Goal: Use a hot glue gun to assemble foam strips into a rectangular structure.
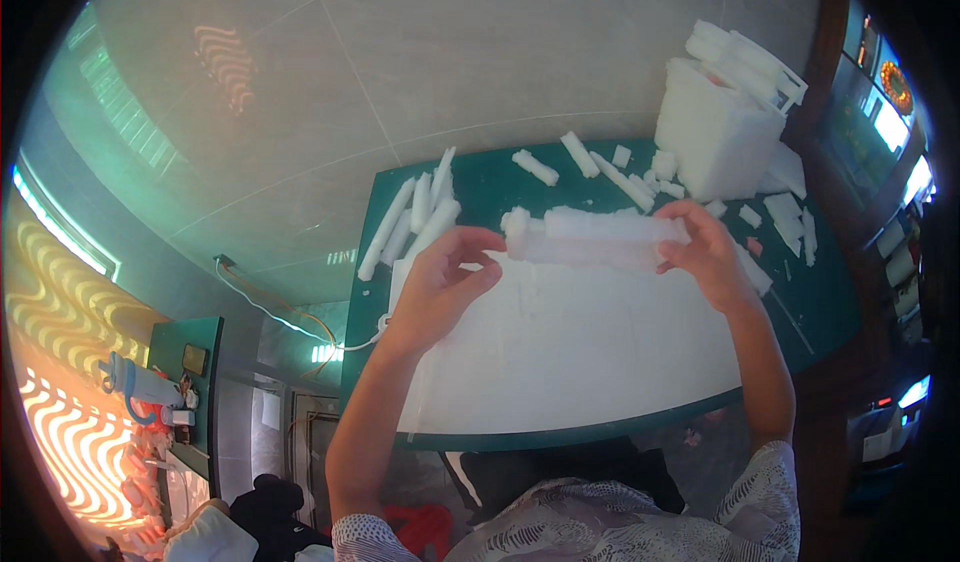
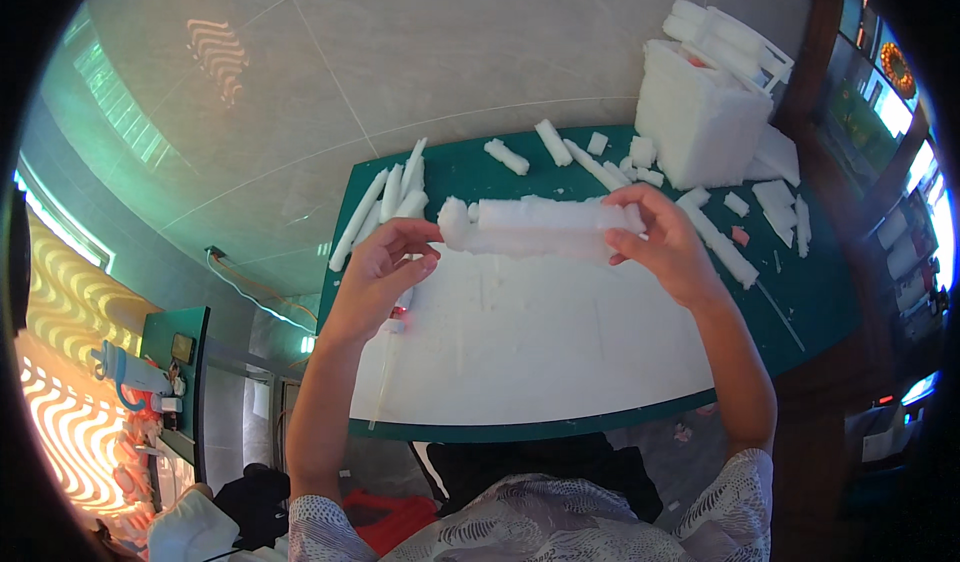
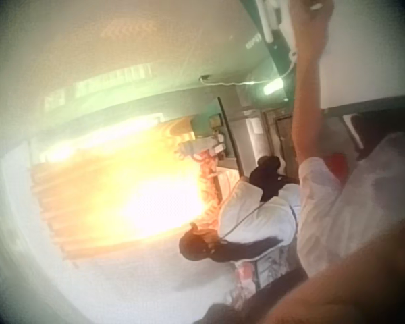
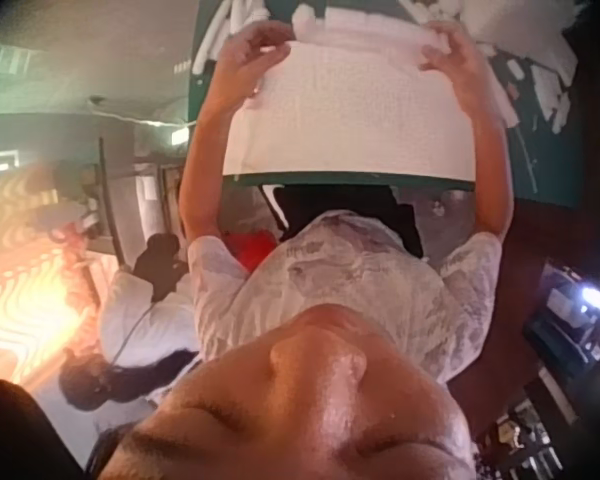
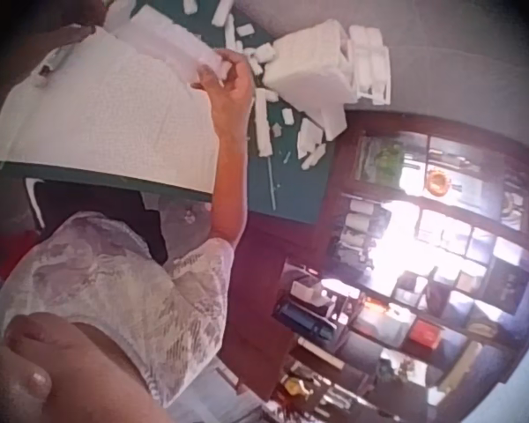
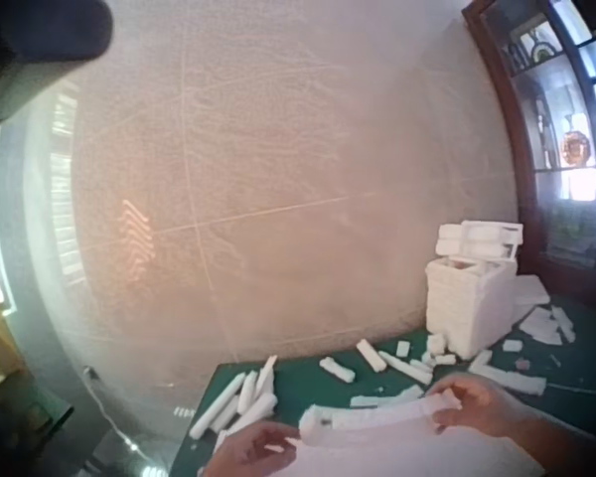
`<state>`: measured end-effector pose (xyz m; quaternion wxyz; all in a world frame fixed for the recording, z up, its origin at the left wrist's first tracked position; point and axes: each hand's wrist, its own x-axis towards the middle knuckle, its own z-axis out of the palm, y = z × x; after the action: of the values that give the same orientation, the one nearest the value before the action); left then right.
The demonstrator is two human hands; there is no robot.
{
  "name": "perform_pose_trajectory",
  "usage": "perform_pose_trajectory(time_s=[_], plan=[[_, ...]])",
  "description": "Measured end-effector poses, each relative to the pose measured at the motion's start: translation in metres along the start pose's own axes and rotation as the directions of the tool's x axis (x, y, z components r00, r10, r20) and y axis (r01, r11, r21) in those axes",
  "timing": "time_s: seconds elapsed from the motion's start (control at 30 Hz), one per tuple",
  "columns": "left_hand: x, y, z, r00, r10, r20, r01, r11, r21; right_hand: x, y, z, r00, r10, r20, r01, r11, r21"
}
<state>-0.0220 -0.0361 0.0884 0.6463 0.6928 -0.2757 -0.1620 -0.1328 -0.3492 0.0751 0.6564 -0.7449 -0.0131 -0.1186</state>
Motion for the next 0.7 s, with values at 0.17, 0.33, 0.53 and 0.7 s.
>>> perform_pose_trajectory(time_s=[0.17,0.33,0.53,0.7], plan=[[-0.014,-0.055,-0.032,0.991,-0.102,0.09,0.081,0.974,0.21,0.008,0.043,0.03,0.985,0.122,0.126,-0.129,0.99,0.056],[-0.026,-0.09,-0.047,0.968,-0.24,0.068,0.215,0.941,0.261,0.015,0.078,0.056,0.959,0.214,0.188,-0.226,0.973,0.042],[-0.029,-0.099,-0.062,0.981,-0.191,0.044,0.165,0.927,0.338,0.027,0.089,0.072,0.947,0.23,0.226,-0.245,0.968,0.043],[-0.033,-0.106,-0.068,0.984,-0.174,0.03,0.15,0.913,0.379,0.041,0.09,0.079,0.943,0.222,0.25,-0.217,0.975,-0.047]])
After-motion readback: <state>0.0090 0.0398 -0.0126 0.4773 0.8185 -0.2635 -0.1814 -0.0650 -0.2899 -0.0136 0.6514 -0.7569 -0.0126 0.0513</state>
